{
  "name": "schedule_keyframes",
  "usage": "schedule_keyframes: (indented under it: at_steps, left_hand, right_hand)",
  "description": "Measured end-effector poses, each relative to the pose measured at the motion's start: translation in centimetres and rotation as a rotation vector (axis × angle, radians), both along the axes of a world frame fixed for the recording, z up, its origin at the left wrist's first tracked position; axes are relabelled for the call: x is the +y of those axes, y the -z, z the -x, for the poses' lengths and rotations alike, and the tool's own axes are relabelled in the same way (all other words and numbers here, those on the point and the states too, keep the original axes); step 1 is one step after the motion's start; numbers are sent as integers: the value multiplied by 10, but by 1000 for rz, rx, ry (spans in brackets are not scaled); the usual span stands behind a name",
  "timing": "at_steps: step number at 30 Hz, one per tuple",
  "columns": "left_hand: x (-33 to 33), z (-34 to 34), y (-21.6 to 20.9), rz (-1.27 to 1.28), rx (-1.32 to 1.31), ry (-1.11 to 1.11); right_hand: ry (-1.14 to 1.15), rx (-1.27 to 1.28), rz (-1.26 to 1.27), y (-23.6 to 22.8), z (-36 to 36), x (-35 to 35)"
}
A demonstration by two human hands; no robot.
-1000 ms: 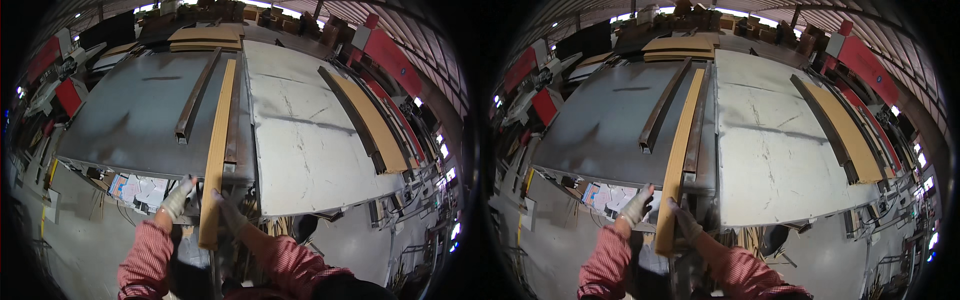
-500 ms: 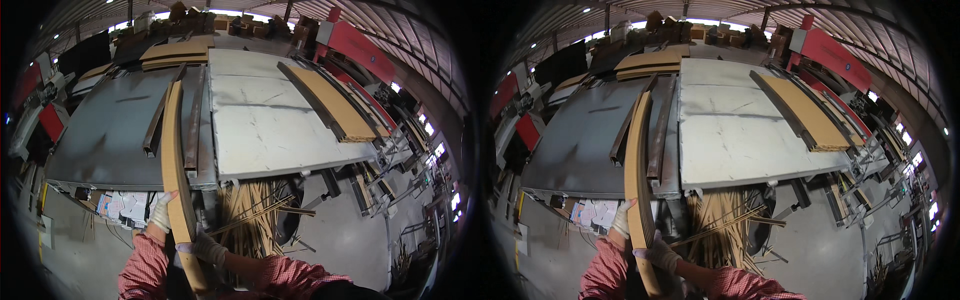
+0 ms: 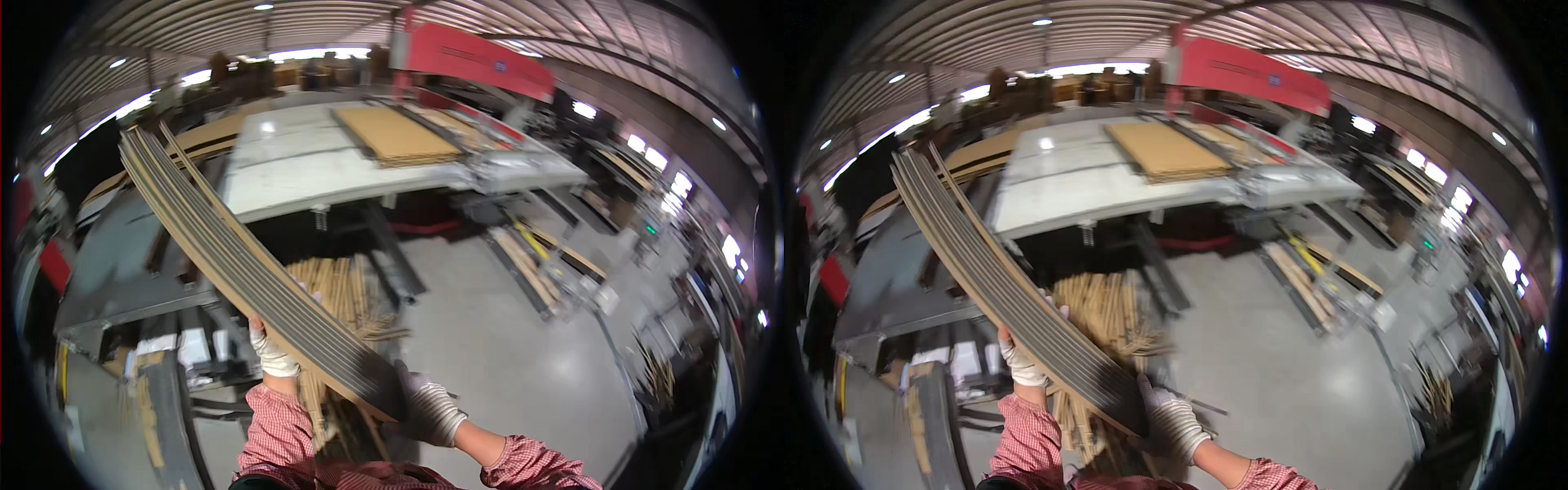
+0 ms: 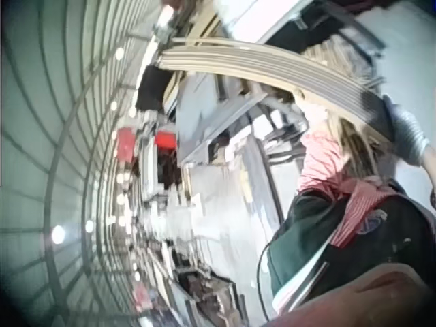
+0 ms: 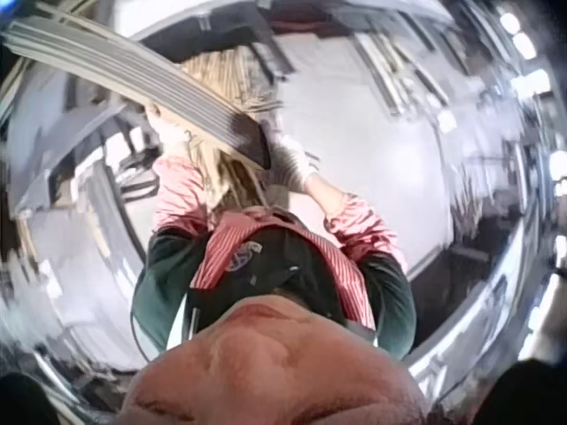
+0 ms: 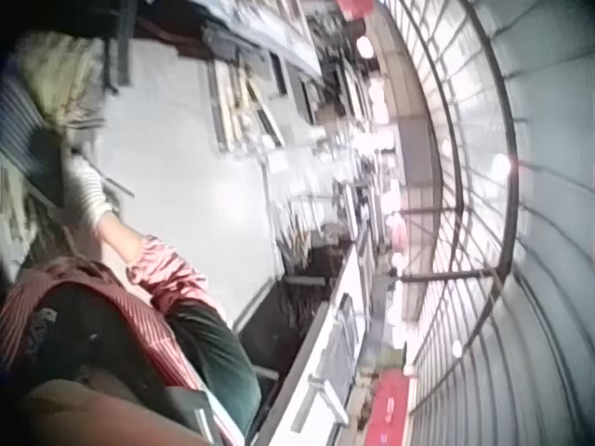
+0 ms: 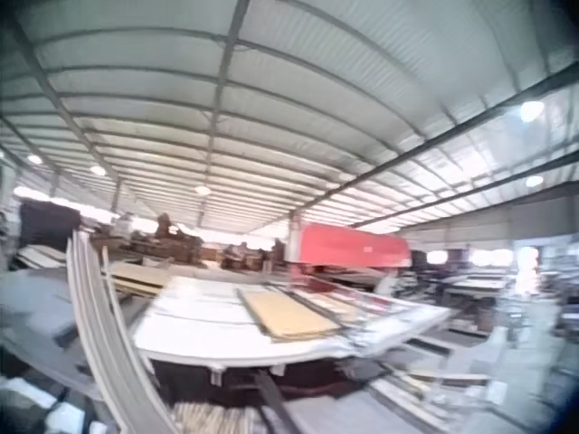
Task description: Cutting cardboard sheets and thin wooden strips using a utility knife on a metal workstation in an industrial setting.
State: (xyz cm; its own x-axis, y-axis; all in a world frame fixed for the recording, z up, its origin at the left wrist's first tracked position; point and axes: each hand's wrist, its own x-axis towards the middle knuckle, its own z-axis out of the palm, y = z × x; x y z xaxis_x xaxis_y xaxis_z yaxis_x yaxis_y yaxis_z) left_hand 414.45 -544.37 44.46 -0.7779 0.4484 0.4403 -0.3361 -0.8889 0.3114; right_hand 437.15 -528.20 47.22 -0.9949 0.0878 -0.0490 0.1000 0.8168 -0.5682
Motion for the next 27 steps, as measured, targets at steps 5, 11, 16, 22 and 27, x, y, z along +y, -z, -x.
schedule_keyframes:
  at_steps: [5,11,16,22,27]
  left_hand:
    - [212,-150,-21,-10,148,306]
    - [427,-310,-31,-2,225,550]
    - [609,-392,33,110,419,583]
    - [811,-511,69,257,589,1059]
    - [960,-622,97,465,594,1271]
  right_hand:
    - [256,368,-71,-16,-130,141]
    - [510,611,-77,-3,-233,306]
    - [653,668,73,63,-319,451]
    - [1050,518,17,47,-467,604]
    - [1264,322,-12,83,-591,704]
